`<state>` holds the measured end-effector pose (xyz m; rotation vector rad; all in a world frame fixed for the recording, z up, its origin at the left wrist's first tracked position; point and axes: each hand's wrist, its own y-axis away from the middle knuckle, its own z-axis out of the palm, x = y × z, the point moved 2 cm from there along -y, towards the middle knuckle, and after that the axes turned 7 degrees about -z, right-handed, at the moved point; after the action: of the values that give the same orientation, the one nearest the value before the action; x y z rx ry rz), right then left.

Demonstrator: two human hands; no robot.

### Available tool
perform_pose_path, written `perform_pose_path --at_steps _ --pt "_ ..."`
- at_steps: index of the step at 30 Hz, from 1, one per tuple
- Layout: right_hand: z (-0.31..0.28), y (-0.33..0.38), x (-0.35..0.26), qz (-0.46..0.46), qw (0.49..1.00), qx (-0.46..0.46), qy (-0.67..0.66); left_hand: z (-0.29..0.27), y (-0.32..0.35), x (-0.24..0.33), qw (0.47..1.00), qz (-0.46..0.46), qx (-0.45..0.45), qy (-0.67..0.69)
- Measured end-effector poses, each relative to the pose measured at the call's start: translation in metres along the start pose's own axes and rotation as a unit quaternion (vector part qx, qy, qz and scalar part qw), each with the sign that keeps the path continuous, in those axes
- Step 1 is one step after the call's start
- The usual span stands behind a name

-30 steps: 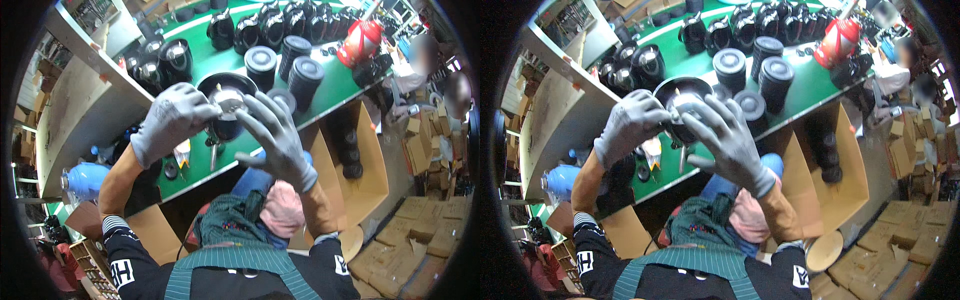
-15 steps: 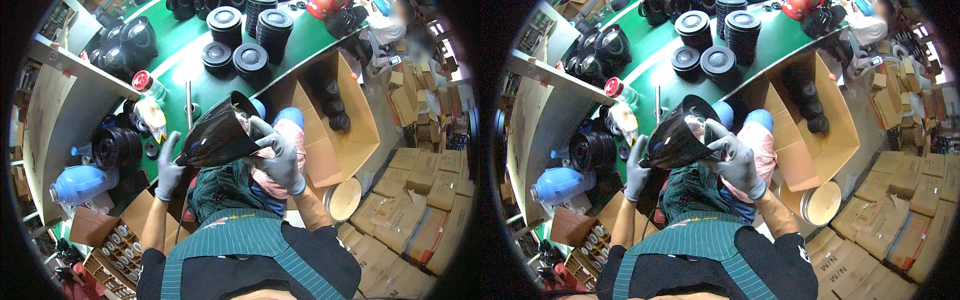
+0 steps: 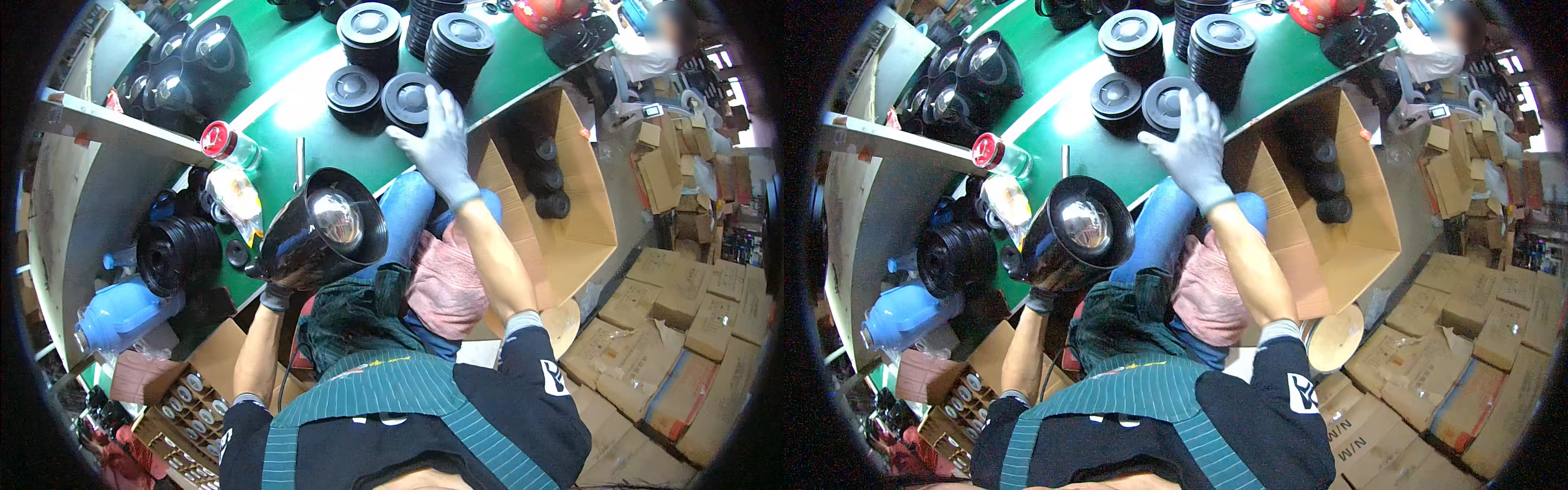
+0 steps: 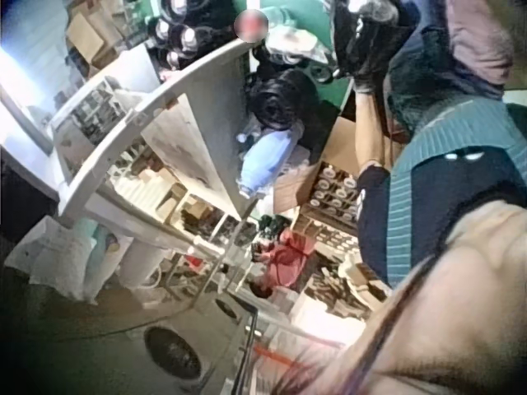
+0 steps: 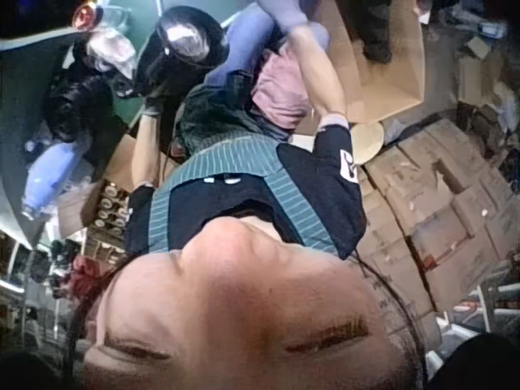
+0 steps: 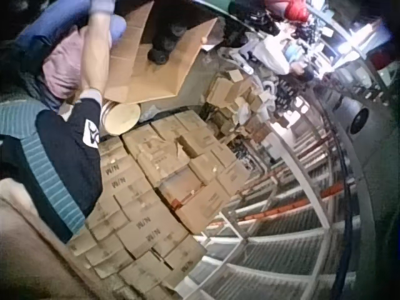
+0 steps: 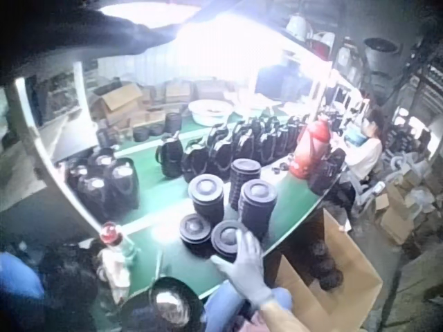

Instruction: The person sits on the floor at a low green table and repeatedly picks up black ceramic pots and gray lids. They place each lid onto a pot, rotate the assembly to check fit, and set the completed unit aside on the table. The process continues with multiple pots and lids.

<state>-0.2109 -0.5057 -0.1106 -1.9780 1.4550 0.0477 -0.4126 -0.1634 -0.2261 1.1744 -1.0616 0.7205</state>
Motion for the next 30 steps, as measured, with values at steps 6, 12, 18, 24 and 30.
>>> perform_pose_path --at_steps 6,12,18,24,30 --pt "0.06 -0.027 0.023 0.072 0.981 -0.08 0.162 -0.011 0.009 -0.027 0.999 -0.029 -0.011 -0.008" --pt "-0.025 0.016 -0.032 -0.087 0.947 -0.01 -0.308 -0.008 0.008 -0.055 1.0 -0.007 -0.01 0.003" --pt "-0.074 0.089 -0.074 -0.18 0.903 -0.12 -0.371 0.005 -0.004 -0.022 0.991 0.062 -0.073 -0.093" --pt "-0.1 0.122 -0.084 -0.231 0.908 -0.058 -0.344 0.022 0.004 0.016 0.98 0.02 -0.175 0.093" --pt "-0.114 0.145 -0.09 -0.171 0.896 0.0 -0.41 0.021 0.014 0.042 0.995 0.028 -0.097 0.013"
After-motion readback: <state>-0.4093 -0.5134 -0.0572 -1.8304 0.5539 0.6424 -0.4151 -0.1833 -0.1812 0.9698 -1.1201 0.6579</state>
